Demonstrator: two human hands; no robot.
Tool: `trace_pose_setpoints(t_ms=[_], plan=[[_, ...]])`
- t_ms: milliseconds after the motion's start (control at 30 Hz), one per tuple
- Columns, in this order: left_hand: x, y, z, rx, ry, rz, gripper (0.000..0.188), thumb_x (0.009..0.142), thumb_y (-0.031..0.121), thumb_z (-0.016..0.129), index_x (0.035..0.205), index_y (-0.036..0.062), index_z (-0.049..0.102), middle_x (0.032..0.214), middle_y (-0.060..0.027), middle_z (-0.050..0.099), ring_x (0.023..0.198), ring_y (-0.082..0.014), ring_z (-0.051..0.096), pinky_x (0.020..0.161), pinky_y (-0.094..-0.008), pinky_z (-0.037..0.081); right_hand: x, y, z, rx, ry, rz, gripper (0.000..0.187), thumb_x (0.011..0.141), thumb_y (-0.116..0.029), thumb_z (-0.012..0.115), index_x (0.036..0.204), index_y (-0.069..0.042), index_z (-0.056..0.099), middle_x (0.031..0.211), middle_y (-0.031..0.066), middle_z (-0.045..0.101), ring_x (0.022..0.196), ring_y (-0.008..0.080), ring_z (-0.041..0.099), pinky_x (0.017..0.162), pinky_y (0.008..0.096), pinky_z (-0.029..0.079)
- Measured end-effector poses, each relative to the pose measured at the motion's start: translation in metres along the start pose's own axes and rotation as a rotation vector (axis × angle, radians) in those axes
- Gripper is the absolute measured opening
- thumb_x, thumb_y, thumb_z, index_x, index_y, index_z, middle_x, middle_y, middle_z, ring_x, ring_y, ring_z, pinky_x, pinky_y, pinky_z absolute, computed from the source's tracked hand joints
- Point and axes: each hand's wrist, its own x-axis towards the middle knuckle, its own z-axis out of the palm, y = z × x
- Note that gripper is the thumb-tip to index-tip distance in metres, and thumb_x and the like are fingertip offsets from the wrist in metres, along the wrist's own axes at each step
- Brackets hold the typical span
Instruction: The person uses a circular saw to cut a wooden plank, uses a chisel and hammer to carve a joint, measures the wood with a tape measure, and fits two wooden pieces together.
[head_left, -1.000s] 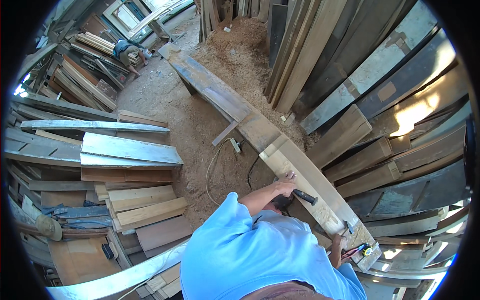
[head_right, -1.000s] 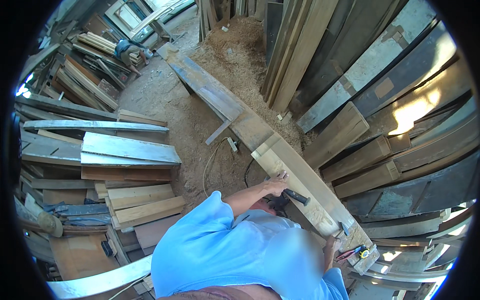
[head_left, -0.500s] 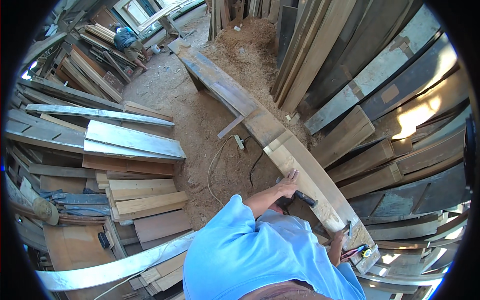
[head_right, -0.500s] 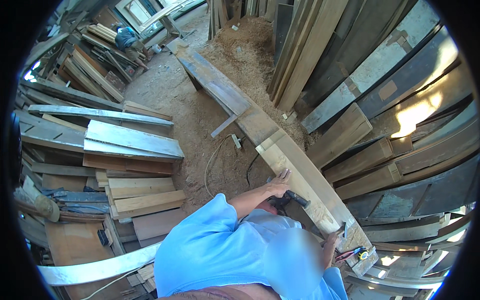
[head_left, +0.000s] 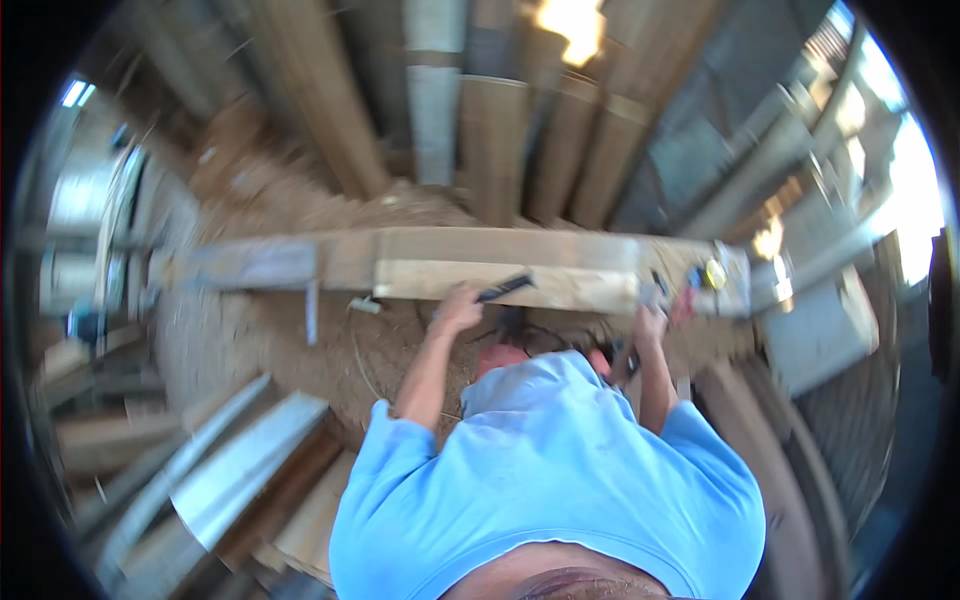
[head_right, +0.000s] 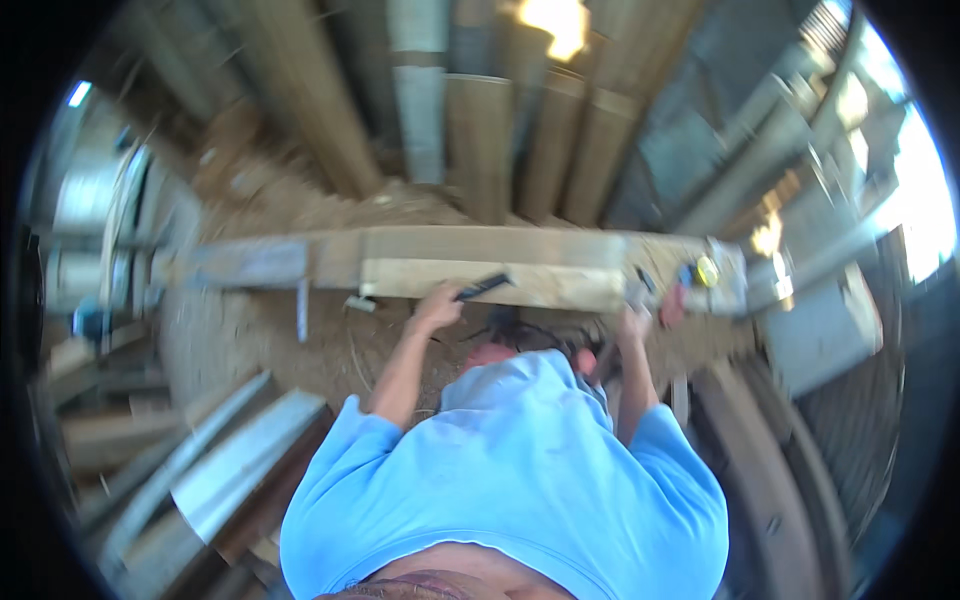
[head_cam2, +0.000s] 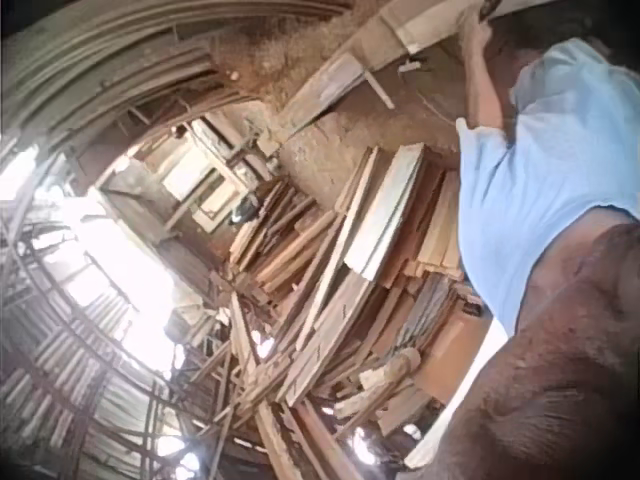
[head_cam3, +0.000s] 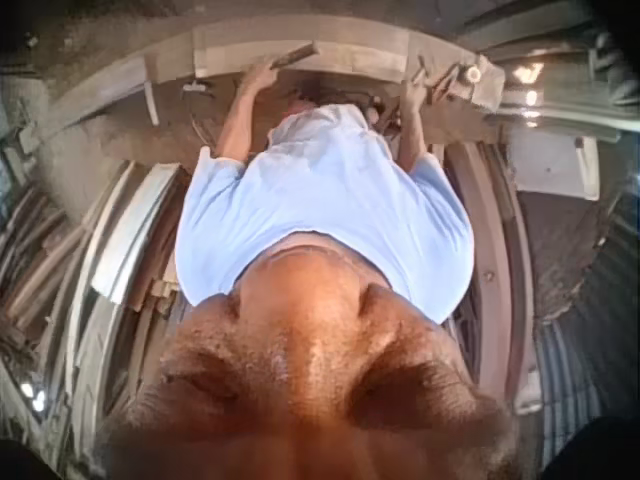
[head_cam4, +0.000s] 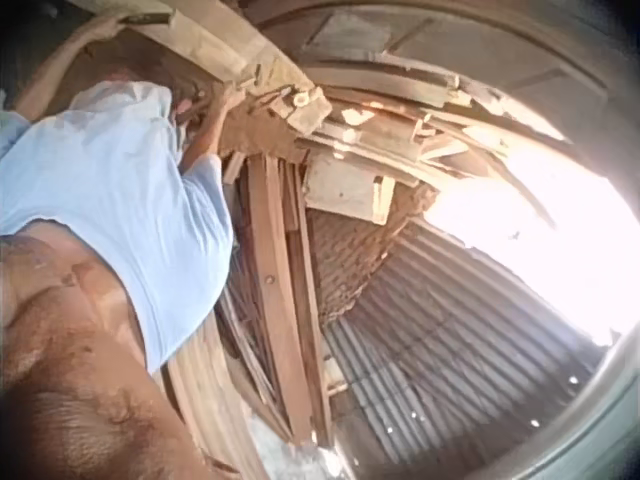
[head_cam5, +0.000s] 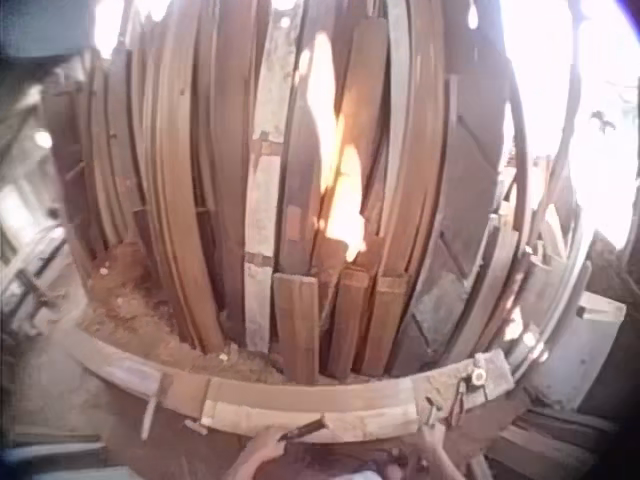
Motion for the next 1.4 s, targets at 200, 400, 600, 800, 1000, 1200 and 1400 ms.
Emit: trace_pose_setpoints(t_ms=[200,400,600,800,1000,1200,1400], plan=[[0.032,0.097,-0.007,-0.673,0.072,0.056,0.016,0.096,0.015,0.069,0.106,0.0026,0.070,0.089,-0.0063,0.073,0.077,-0.0160,0.069,0.072,-0.0325,0.056,-0.106,-0.011,-0.060,0.427,-0.019,0.060,0.011,0.092,-0.011,0.060,0.102,-0.006,0.064,0.080,-0.0019,0.059,0.062,0.0078,0.053,0.055,0.0269,0.045],[0.075,0.233,-0.026,-0.891,-0.039,0.293,0.026,0.097,0.011,0.071,0.120,0.0011,0.063,0.085,-0.0034,0.067,0.071,-0.0099,0.063,0.068,-0.0264,0.052,-0.190,0.054,-0.063,-0.022,0.138,-0.114,0.029,0.095,-0.016,0.061,0.119,0.001,0.059,0.081,0.0090,0.063,0.063,0.0185,0.063,0.056,0.0351,0.053],[0.111,0.352,-0.018,-1.031,-0.172,0.558,0.016,0.096,0.002,0.067,0.110,0.0026,0.061,0.089,-0.0027,0.066,0.079,-0.0115,0.064,0.074,-0.0287,0.053,-0.172,0.016,-0.099,0.255,-0.024,0.188,0.031,0.098,-0.021,0.063,0.117,0.003,0.059,0.077,0.0079,0.063,0.059,0.0153,0.061,0.050,0.0332,0.051],[0.148,0.398,0.014,-0.987,-0.217,0.711,0.026,0.089,-0.006,0.061,0.113,0.0045,0.059,0.097,-0.0059,0.068,0.093,-0.0176,0.069,0.090,-0.0350,0.057,-0.156,-0.097,-0.178,0.500,-0.045,-0.081,0.033,0.099,-0.018,0.061,0.124,0.003,0.058,0.089,0.0053,0.065,0.072,0.0149,0.063,0.066,0.0316,0.053],[0.168,0.407,0.052,-0.793,-0.147,0.811,0.016,0.089,0.004,0.073,0.093,0.0075,0.058,0.081,0.0024,0.057,0.074,-0.0074,0.056,0.067,-0.0262,0.049,-0.165,-0.147,-0.210,0.265,0.186,-0.414,0.044,0.104,-0.017,0.059,0.143,0.002,0.051,0.104,0.0100,0.067,0.087,0.0184,0.062,0.083,0.0351,0.053],[0.183,0.394,0.069,-0.624,-0.146,0.779,0.018,0.088,0.009,0.077,0.087,0.0072,0.059,0.073,0.0034,0.053,0.068,-0.0063,0.050,0.064,-0.0273,0.047,-0.167,-0.145,-0.210,0.399,0.171,-0.436,0.051,0.109,-0.020,0.056,0.153,0.000,0.044,0.109,0.0104,0.066,0.085,0.0151,0.059,0.080,0.0327,0.050],[0.177,0.391,0.057,-0.529,-0.146,0.864,0.016,0.088,0.001,0.073,0.088,0.0074,0.058,0.079,0.0033,0.058,0.077,-0.0056,0.056,0.073,-0.0253,0.049,-0.172,-0.146,-0.218,0.414,0.168,-0.410,0.054,0.109,-0.022,0.056,0.156,0.001,0.042,0.098,0.0072,0.064,0.081,0.0112,0.058,0.077,0.0294,0.051]])
